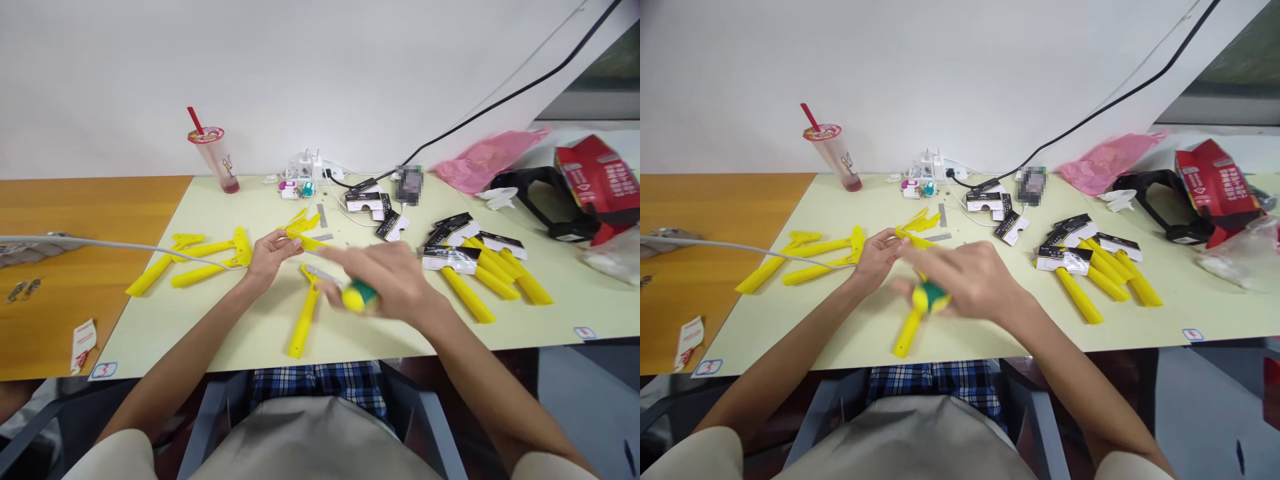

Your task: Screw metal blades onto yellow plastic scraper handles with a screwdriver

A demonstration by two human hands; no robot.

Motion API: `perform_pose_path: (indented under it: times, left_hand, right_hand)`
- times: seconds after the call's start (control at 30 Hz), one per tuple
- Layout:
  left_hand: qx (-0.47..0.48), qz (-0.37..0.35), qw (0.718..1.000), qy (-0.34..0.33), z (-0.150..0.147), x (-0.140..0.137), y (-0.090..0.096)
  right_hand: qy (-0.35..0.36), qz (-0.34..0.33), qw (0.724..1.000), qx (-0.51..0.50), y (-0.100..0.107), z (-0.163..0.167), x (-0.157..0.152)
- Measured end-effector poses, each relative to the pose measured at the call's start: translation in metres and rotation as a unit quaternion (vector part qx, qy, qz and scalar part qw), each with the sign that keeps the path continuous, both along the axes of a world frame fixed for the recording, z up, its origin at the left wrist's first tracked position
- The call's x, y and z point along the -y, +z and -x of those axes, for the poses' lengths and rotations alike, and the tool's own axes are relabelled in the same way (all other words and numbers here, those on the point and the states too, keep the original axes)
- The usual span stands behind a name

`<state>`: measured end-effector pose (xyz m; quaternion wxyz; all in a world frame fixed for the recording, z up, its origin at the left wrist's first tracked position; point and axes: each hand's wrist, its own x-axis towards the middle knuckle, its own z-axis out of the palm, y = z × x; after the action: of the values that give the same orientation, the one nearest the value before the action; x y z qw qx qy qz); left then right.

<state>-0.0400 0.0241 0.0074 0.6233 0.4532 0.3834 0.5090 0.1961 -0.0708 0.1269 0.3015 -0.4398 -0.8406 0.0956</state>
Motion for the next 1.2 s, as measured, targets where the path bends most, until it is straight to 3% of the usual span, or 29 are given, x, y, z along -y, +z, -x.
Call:
perform_pose_path:
  times: [0.1, 0.2, 0.33, 0.47, 0.6, 0.7, 0.87, 0.97, 1.1, 1.2]
  left_hand:
    - [-0.012, -0.01, 1.0, -0.013, -0.002, 0.004, 0.0]
    - [-0.031, -0.02, 0.999, -0.013, -0.003, 0.007, -0.001]
    - [-0.049, -0.041, 0.998, -0.008, -0.005, 0.009, -0.001]
    - [-0.089, -0.053, 0.995, -0.009, -0.008, 0.01, 0.001]
    - [-0.134, -0.05, 0.989, -0.034, -0.01, 0.006, -0.002]
    - [-0.217, -0.073, 0.973, -0.033, -0.007, 0.009, -0.004]
    - [-0.387, -0.154, 0.909, -0.017, 0.002, 0.043, -0.007]
    - [-0.445, -0.166, 0.88, -0.018, 0.005, 0.069, -0.011]
    - [-0.458, -0.167, 0.873, -0.01, 0.004, 0.087, -0.014]
    - [-0.44, -0.179, 0.88, 0.015, 0.004, 0.1, -0.003]
  right_hand:
    - [-0.003, -0.013, 0.999, 0.035, -0.039, -0.002, -0.049]
    - [0.044, 0.076, 0.995, 0.036, -0.058, -0.003, -0.074]
    - [0.06, 0.16, 0.985, 0.006, -0.054, -0.002, -0.079]
    - [0.05, 0.172, 0.983, 0.034, -0.049, -0.001, -0.079]
    - [0.049, 0.166, 0.983, 0.065, -0.06, -0.003, -0.083]
    - [0.035, 0.18, 0.982, 0.052, -0.07, -0.011, -0.089]
    - [0.06, 0.303, 0.951, 0.029, -0.082, -0.021, -0.096]
    - [0.063, 0.334, 0.94, 0.02, -0.087, -0.02, -0.094]
    - [0.072, 0.328, 0.942, 0.023, -0.095, -0.012, -0.09]
    - [0.075, 0.318, 0.944, 0.037, -0.096, -0.006, -0.088]
